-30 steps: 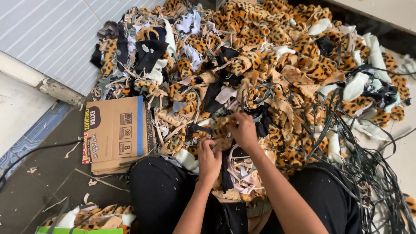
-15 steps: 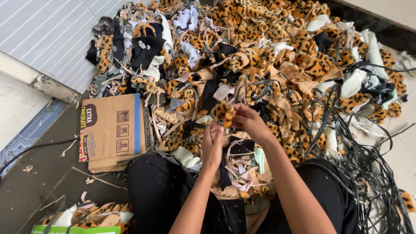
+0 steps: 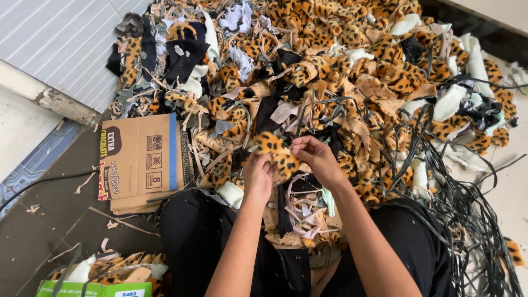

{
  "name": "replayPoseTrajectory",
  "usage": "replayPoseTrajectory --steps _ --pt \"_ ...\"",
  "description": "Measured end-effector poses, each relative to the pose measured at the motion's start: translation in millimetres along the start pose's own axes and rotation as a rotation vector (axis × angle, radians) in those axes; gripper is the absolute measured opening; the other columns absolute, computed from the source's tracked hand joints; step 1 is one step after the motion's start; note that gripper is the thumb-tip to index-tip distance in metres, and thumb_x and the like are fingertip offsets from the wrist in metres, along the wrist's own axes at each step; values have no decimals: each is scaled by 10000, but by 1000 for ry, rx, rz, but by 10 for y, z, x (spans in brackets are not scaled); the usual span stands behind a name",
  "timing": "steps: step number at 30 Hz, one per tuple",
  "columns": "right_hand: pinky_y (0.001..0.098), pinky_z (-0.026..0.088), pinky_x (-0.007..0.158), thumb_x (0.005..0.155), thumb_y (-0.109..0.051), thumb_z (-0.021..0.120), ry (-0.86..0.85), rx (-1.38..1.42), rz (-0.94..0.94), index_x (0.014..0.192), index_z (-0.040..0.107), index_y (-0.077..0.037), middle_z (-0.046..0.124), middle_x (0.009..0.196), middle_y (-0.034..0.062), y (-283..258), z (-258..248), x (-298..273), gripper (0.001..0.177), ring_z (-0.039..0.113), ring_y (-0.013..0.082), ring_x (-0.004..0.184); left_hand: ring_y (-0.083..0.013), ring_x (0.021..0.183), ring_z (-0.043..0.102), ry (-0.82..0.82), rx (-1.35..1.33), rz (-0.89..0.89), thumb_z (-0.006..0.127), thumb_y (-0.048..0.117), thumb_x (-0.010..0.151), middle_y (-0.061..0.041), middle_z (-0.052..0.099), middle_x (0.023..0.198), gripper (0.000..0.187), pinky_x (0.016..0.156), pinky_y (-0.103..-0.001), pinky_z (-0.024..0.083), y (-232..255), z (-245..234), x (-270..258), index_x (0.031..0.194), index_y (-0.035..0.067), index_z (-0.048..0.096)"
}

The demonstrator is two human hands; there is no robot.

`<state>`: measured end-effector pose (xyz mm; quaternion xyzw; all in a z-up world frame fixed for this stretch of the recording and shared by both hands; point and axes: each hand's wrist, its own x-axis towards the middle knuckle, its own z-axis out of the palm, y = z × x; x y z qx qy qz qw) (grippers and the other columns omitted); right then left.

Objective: Sorting through a large pile of leopard-print and other fabric scraps on the floor, picking out and inspecting individual pieces.

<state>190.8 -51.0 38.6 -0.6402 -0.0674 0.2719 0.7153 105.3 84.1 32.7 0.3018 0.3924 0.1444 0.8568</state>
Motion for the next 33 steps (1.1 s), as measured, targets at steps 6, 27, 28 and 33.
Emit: replayPoseTrajectory --steps 6,27,28,33 --pt "604 395 1116 794 -16 830 -28 -326 -199 1362 629 -42 560 1412 209 -293 181 -260 602 498 419 1368 -176 861 598 86 -111 -58 708 100 901 18 507 893 198 861 -330 555 20 -53 15 1040 197 604" --pt "336 521 713 913 47 607 -342 -376 181 1162 799 -3 818 880 207 -291 -379 -1152 318 642 205 729 -102 727 507 -525 310 -358 473 8 798 -95 634 1161 533 472 -164 416 -248 -805 -505 1294 69 659" --pt "336 521 713 913 47 607 -341 -375 181 1162 799 -3 818 880 207 -235 -432 -1132 318 642 205 729 -102 727 507 -525 312 -358 473 8 798 -95 634 1161 533 472 -164 416 -262 -821 -508 1294 69 659" --pt "345 576 778 979 12 614 -79 -300 189 1176 795 -25 803 985 220 -266 -455 -1029 270 712 251 763 -165 753 620 -427 562 -246 789 76 835 -73 530 941 432 534 -224 520 5 -618 -768 1246 -6 683"
